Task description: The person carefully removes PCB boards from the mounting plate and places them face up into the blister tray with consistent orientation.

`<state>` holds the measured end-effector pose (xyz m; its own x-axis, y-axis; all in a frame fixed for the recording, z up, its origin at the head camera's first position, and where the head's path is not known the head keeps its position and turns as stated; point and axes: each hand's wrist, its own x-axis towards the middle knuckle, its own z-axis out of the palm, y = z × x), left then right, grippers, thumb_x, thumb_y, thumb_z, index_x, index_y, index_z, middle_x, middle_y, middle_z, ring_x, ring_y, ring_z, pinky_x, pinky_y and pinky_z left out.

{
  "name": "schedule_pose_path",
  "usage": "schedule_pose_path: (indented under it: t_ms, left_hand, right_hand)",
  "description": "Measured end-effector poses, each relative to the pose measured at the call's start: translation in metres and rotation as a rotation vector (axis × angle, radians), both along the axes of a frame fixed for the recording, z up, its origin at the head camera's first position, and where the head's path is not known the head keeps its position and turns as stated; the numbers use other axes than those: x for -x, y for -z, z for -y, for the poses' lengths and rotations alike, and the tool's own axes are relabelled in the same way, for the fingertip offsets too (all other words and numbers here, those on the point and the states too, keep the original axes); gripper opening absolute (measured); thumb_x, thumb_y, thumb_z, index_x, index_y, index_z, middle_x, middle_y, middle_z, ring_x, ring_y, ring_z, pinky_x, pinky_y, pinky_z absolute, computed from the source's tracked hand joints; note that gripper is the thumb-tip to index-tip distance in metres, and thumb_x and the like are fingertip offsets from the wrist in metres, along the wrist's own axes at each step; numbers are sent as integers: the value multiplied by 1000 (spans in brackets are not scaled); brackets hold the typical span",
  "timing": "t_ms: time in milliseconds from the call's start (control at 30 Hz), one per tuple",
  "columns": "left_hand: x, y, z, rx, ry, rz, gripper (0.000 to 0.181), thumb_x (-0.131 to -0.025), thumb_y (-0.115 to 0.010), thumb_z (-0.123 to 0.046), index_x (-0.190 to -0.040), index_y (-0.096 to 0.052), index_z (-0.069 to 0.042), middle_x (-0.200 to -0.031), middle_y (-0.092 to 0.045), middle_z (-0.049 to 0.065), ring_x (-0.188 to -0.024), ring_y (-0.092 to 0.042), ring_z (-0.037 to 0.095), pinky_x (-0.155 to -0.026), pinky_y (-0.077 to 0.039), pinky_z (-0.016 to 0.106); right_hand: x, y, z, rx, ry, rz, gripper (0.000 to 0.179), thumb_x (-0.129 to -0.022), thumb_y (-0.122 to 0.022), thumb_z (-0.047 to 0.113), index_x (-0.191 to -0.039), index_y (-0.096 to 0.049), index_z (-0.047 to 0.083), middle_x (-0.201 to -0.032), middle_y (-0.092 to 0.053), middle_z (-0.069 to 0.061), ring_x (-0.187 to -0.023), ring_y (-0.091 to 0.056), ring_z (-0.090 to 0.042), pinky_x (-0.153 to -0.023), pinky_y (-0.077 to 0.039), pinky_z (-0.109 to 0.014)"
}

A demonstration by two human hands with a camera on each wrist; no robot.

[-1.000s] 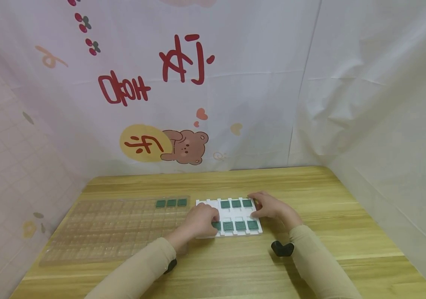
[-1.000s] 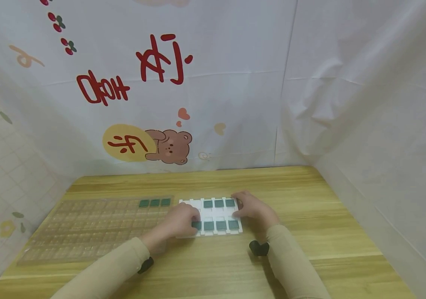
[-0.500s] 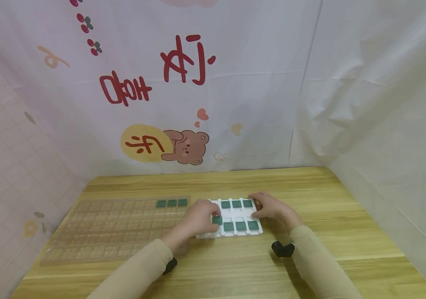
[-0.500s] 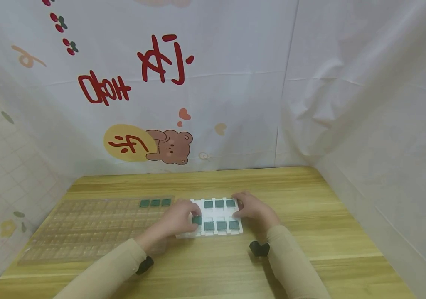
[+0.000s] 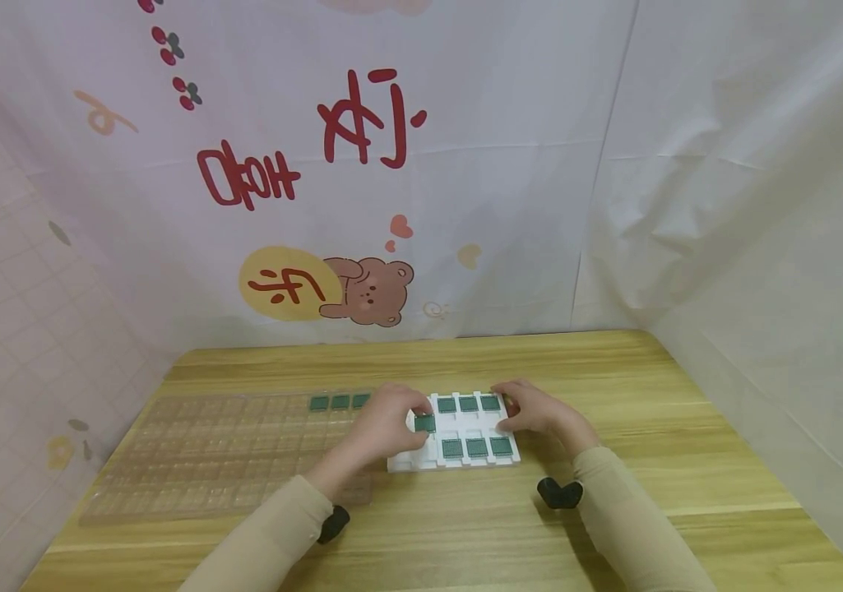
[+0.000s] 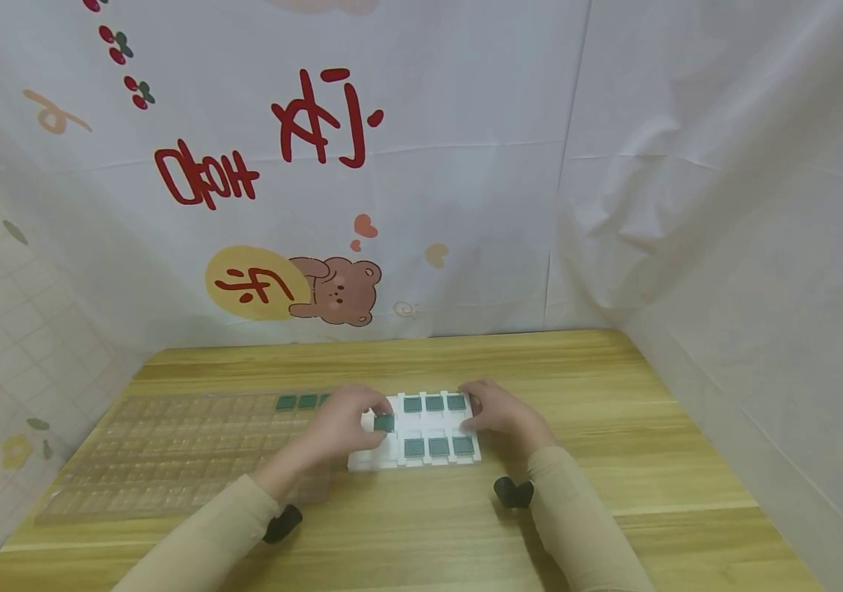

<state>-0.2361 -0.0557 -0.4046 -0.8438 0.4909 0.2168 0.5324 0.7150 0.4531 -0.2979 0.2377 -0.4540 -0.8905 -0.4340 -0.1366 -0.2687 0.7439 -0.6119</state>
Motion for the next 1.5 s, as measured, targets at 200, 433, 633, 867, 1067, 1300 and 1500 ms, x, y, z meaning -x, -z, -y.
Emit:
schedule_pose_path:
  t_ms: [200, 433, 633, 867, 1067, 1300, 1500]
  left_hand:
    - [-1, -3, 6, -4, -25, -2, 23, -75, -80, -15, -96, -73, -12, -92, -66, -3, -93, -56, 19, -84, -47, 39]
    - [-1, -5, 15, -21, -25, -19, 22, -75, -81, -13, -95, -73, -12, -93, -67, -1, -93, -56, 21, -85, -47, 39]
    - [-1, -5, 24, -12, -37, -35, 23, -73, -80, -11, -95, -73, -11, -93, -67, -1, -95, -56, 22, -86, -47, 40]
    - [1, -3, 37, 28, -103, -25, 23, -73, -82, -11, -94, -73, -12, -94, -66, -1, -95, -57, 21, -85, -48, 39]
    - [4, -3, 48, 17, -131, -13, 24, -71, -79, -9, -94, -73, -10, -98, -68, 2, -99, -58, 25, -89, -47, 41]
    - [8, 1, 59, 22, -152, -1, 23, -72, -77, -8, -94, -73, -13, -98, -67, -1, -101, -57, 24, -90, -46, 42]
    - [11, 5, 72, 3, -130, -29, 24, -72, -76, -7, -95, -74, -8, -100, -70, 4, -100, -59, 27, -94, -44, 46]
  right_hand:
    - [0, 0, 0, -4, -10, -10, 69, -82, -81, 14, -141, -49, -1, -130, -48, -19, -104, -50, -27, -95, -44, -46]
    - [-1, 1, 0, 3, -5, -5, 69, -81, -81, 14, -141, -49, -1, -130, -48, -18, -103, -50, -27, -94, -44, -46]
    - [0, 1, 0, 5, 0, 2, 69, -81, -81, 14, -141, -49, 0, -129, -48, -17, -103, -50, -27, -94, -44, -46]
    - [0, 1, 0, 3, 3, 3, 69, -81, -81, 15, -141, -49, 0, -133, -47, -19, -106, -49, -28, -96, -43, -47]
    - [0, 2, 0, 1, 3, 2, 69, -81, -81, 14, -141, -49, 0, -134, -46, -20, -106, -50, -28, -97, -43, -48]
    - [-2, 0, 1, 3, 6, 4, 69, -81, -81, 12, -141, -49, -1, -136, -44, -23, -106, -51, -28, -98, -43, -49]
    - [-1, 0, 1, 4, 14, 8, 70, -81, -80, 12, -142, -48, 0, -139, -42, -25, -108, -52, -29, -99, -42, -50]
